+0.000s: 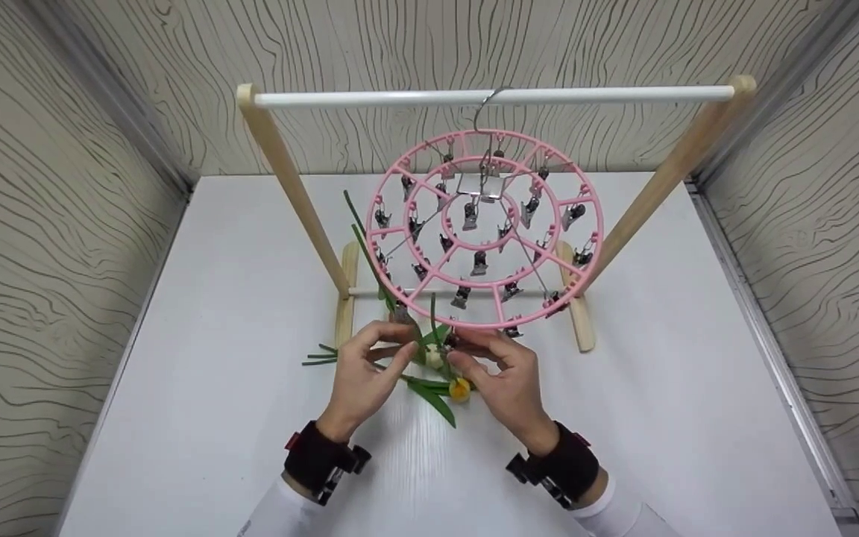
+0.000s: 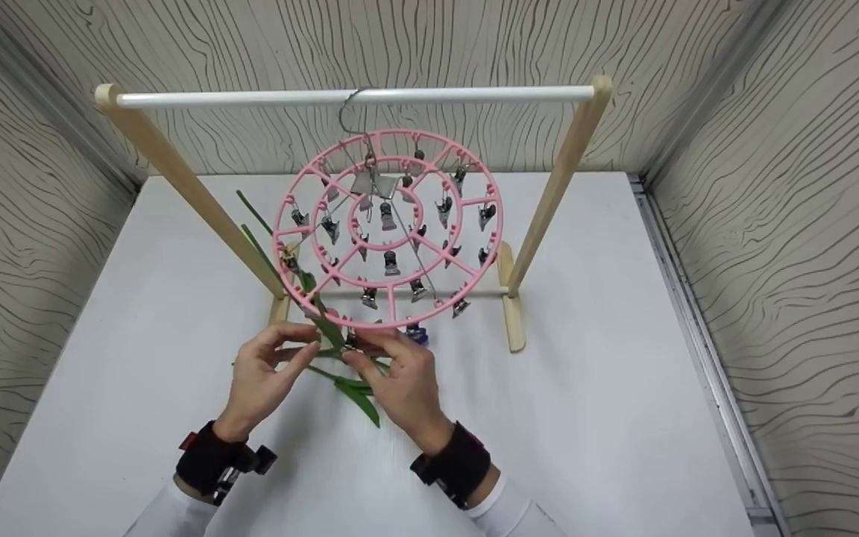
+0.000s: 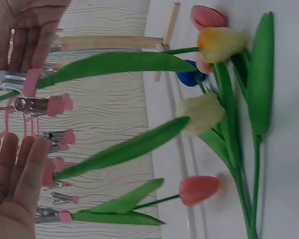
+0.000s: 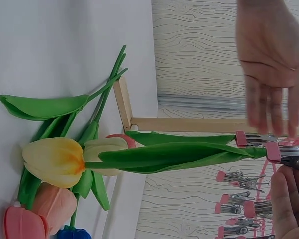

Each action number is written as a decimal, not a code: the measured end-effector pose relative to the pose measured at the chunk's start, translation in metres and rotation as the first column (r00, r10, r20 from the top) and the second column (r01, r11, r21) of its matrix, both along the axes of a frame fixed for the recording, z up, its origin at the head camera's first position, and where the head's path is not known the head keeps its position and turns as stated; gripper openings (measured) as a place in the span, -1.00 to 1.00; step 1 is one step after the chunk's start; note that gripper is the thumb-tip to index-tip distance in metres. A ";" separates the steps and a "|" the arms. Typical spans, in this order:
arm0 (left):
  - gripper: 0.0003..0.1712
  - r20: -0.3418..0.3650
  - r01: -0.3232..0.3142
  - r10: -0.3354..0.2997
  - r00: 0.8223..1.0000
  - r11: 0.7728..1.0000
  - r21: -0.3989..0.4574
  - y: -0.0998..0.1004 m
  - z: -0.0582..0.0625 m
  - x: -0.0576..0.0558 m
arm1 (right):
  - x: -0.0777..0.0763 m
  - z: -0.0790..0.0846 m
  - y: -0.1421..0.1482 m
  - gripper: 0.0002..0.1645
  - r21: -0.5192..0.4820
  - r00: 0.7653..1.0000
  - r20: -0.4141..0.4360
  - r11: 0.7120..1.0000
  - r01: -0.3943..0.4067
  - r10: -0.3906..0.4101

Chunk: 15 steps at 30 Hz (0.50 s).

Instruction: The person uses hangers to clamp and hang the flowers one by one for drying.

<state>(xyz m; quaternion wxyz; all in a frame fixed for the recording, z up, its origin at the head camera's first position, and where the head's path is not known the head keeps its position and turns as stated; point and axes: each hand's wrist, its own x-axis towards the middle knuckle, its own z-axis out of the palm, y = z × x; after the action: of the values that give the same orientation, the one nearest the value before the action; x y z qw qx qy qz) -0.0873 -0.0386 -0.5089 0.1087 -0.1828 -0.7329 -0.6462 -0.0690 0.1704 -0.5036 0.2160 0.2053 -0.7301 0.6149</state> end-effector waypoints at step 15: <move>-0.76 0.039 0.004 0.034 0.999 0.692 -0.722 -0.029 -0.068 -0.008 | 0.006 -0.005 0.008 -0.61 -0.014 1.000 -0.020 1.000 0.016 -0.017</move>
<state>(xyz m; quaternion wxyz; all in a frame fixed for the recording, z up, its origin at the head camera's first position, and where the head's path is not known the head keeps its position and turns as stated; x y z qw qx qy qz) -0.0951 -0.0675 -0.5772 0.0154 -0.1889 -0.9317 -0.3100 -0.0628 0.1786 -0.5088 0.2297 0.2038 -0.7253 0.6161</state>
